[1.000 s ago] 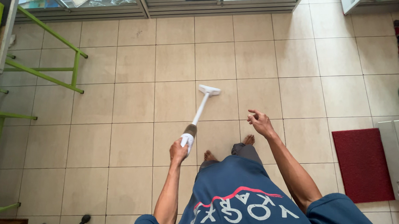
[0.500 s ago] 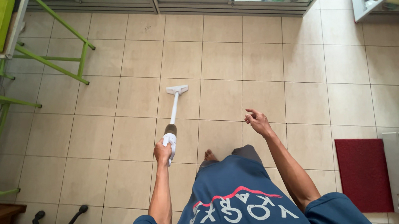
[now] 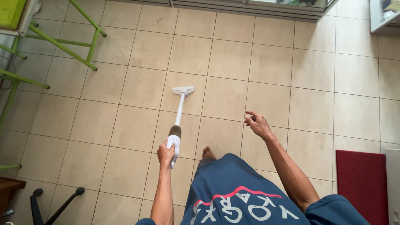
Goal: The person vacuums the tiled floor around desks and display cabinets using a handheld vacuum cleaner.
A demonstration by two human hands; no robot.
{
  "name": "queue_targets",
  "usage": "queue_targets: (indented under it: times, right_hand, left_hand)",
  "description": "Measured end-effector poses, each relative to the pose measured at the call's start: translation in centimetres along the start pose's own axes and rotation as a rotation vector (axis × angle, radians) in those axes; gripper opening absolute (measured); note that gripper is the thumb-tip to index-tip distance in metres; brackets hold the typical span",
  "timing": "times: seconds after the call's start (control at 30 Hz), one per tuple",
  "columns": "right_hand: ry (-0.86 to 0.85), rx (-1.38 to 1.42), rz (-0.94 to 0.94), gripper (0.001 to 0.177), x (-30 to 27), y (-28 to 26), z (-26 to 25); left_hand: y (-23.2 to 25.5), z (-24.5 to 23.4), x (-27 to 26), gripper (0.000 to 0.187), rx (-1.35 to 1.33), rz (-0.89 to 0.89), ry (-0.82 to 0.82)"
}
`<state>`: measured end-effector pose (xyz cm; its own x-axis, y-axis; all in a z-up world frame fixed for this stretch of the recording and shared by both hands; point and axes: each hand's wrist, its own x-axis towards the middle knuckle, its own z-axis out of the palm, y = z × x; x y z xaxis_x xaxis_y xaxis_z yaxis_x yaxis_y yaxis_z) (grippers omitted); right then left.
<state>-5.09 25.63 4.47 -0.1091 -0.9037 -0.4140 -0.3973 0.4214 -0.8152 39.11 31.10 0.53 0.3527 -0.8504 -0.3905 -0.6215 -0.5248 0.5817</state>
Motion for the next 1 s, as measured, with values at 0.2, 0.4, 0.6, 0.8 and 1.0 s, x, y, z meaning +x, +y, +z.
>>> queue_targets:
  times: [0.2, 0.4, 0.6, 0.8, 1.0]
  right_hand:
    - [0.0, 0.003, 0.006, 0.043, -2.8, 1.3, -2.1]
    - [0.023, -0.02, 0.033, 0.042, -6.2, 4.1, -4.7]
    - [0.046, -0.009, 0.043, 0.042, -9.1, 6.8, -6.3]
    - [0.054, 0.014, 0.061, 0.042, -11.9, 8.6, -6.8]
    - [0.056, 0.054, 0.089, 0.042, -14.6, 9.6, -7.5]
  left_hand:
    - [0.2, 1.5, -3.0, 0.058, -0.001, -0.003, -0.084]
    - [0.8, 3.9, -6.4, 0.058, 0.024, 0.082, -0.109]
    - [1.1, 5.6, -9.4, 0.052, 0.005, 0.112, -0.191]
    - [1.9, 7.8, -11.5, 0.051, 0.067, 0.208, -0.244]
    - [2.6, 9.9, -13.2, 0.057, 0.101, 0.191, -0.27]
